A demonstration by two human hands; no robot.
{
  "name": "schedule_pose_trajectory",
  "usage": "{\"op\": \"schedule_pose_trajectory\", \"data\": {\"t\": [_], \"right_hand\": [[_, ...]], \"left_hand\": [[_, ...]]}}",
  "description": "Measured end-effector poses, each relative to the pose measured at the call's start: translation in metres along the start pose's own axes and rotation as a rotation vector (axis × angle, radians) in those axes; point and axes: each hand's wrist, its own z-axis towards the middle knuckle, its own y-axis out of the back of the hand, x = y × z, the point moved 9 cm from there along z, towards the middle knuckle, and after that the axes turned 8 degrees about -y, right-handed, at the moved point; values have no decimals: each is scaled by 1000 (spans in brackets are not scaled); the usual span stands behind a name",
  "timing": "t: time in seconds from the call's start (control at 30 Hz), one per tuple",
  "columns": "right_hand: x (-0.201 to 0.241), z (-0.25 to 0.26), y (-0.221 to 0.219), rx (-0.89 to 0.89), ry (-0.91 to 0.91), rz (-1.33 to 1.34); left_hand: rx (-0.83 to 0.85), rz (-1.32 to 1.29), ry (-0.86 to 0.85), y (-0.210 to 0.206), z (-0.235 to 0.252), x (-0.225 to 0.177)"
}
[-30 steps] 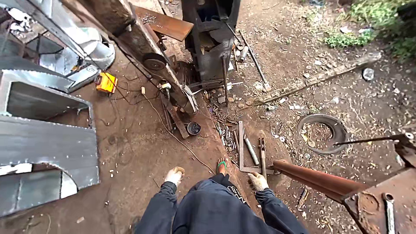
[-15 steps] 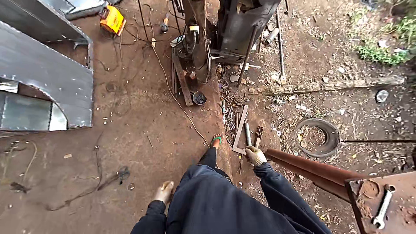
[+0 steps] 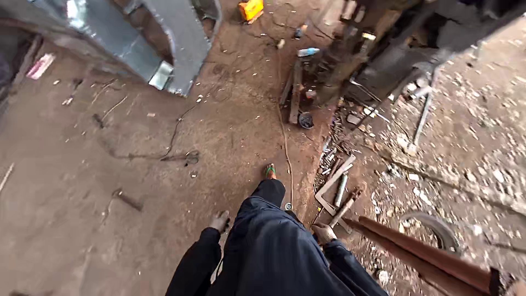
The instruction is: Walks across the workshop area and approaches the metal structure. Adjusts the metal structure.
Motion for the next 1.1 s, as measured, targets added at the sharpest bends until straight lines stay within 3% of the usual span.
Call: {"op": "schedule_pose_trajectory", "data": {"t": [0.17, 0.3, 0.4, 0.47, 0.57, 0.67, 0.77, 0.83, 0.97, 1.1], "right_hand": [[58, -4, -31, 12, -7, -303], [165, -13, -57, -44, 50, -461], [248, -17, -102, -90, 91, -556], [309, -24, -153, -115, 124, -583], [385, -74, -260, -34, 168, -669], [451, -123, -379, 78, 315, -773], [501, -164, -480, 132, 455, -805], [522, -171, -527, 138, 479, -814], [539, -141, -572, 121, 321, -934], [560, -74, -593, 52, 147, -1044]], "left_hand": [[-232, -268, 8, 64, -4, 42], [-373, -343, 126, 109, 1, 113], [-393, -373, 279, 143, -3, 181], [-396, -479, 371, 169, -4, 223], [-450, -702, 524, 209, -20, 282], [-377, -687, 582, 284, -30, 294], [-471, -714, 528, 368, 4, 318], [-589, -828, 448, 433, 24, 310], [-829, -1036, 156, 556, 30, 241], [-890, -1092, -51, 611, 35, 182]]}}
